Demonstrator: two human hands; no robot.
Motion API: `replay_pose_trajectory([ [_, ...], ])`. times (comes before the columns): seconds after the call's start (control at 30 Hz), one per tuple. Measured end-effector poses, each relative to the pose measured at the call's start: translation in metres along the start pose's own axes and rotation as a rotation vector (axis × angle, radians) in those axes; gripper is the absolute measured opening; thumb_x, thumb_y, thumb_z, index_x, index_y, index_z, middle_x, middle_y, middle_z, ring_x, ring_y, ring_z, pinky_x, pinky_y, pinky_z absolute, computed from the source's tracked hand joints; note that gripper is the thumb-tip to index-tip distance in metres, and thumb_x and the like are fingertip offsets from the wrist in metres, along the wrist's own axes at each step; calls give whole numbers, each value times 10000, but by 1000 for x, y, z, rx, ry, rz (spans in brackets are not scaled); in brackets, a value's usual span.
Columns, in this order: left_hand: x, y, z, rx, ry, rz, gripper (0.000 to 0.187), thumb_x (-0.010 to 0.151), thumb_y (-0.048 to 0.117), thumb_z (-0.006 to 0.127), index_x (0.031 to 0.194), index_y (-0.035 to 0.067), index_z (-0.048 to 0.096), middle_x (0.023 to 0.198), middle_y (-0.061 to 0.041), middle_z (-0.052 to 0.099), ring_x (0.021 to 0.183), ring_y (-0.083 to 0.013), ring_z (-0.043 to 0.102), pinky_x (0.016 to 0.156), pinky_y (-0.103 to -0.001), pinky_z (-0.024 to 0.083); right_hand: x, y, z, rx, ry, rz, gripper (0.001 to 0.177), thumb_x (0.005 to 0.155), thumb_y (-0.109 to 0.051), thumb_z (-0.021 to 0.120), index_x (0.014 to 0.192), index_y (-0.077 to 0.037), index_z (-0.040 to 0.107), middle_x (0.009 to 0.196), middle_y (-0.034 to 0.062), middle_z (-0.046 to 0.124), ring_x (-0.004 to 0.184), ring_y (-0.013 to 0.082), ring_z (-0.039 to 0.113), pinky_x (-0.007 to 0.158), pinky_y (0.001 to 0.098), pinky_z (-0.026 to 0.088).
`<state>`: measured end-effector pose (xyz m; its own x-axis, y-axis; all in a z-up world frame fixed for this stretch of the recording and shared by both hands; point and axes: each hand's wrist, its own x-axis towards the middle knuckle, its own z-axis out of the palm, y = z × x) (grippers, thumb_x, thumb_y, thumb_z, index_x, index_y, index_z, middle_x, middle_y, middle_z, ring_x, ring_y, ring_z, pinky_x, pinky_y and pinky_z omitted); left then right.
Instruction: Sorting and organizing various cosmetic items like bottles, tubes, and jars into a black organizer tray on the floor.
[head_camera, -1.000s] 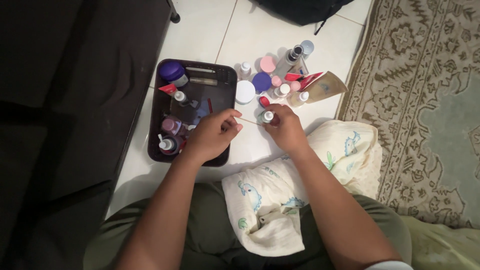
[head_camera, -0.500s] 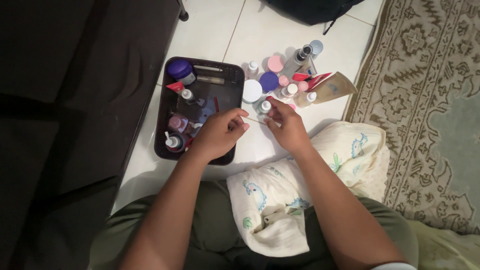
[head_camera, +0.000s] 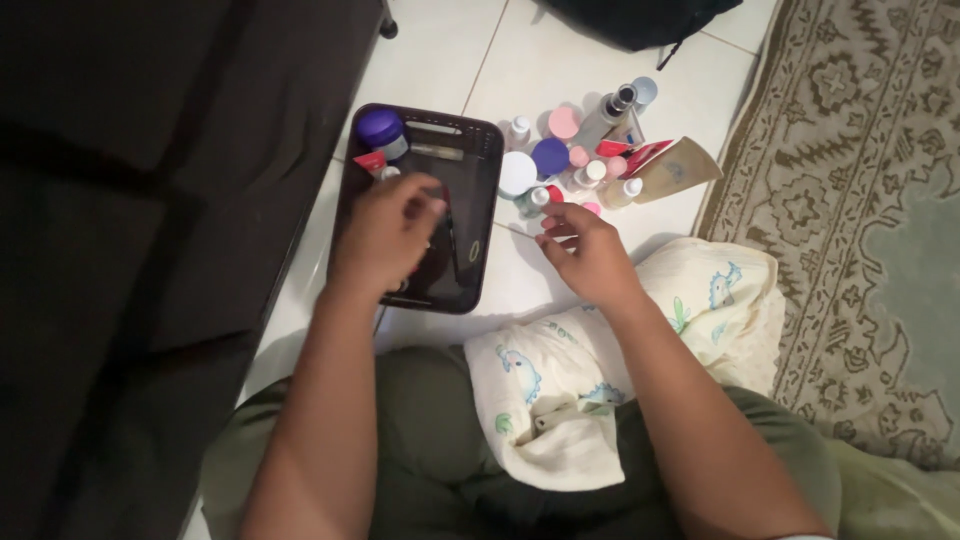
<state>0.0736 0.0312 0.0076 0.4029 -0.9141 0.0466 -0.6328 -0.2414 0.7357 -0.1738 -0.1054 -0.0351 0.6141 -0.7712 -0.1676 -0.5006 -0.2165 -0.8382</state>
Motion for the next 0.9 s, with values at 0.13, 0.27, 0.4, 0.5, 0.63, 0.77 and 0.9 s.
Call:
replay_pose_trajectory([
  [0.13,-21,-23,-25,204,176,90,178,948,189,740,1109,111,741,896,-118,709,893,-366,710,786,-469,579,-25,-36,-14,-13,-5,-48,375,874,1,754,1242,-13,683,1028,202,726,1029,366,735,866,421,620],
  [0.27,-51,-32,-35,330,161,-97,234,880,261,769,1093,169,739,926,-93,668,905,-377,698,809,-475,578,-52,-54,-32,-24,16,-107,304,870,4,753,1172,0,721,999,222,732,1002,392,739,840,443,620],
  [0.4,-67,-20,-34,280,14,-317,384,873,293,754,1214,128,692,1145,-135,582,1068,-423,647,892,-509,564,-84,-64,-49,1,66,-103,294,855,-12,778,1147,-8,744,953,198,738,968,374,750,854,443,616],
  [0.5,-64,-11,-35,240,10,-436,579,856,301,756,1372,107,579,1275,-173,501,1214,-459,549,998,-564,505,-110,-54,-53,8,111,-56,297,833,1,786,1128,-25,760,915,187,740,920,331,758,834,421,616],
  [0.63,-46,-46,-10,295,50,-441,602,805,300,790,1333,81,598,1211,-181,555,1132,-466,596,918,-577,531,-112,-37,-57,69,119,-21,271,836,10,782,1102,-38,777,853,156,739,832,266,752,815,395,617],
  [0.77,-22,-53,9,528,3,-487,448,833,451,753,1182,180,682,1185,-70,546,1132,-339,543,897,-481,490,-92,-32,-57,78,141,-13,284,861,20,751,1135,-54,766,881,139,745,840,248,735,789,384,602],
  [0.9,-12,-34,9,649,-90,-518,330,910,351,686,1188,176,653,1242,-78,478,1169,-326,468,908,-437,417,-77,-39,-53,54,111,10,259,874,-6,754,1125,-70,767,903,137,754,864,281,748,764,381,593],
])
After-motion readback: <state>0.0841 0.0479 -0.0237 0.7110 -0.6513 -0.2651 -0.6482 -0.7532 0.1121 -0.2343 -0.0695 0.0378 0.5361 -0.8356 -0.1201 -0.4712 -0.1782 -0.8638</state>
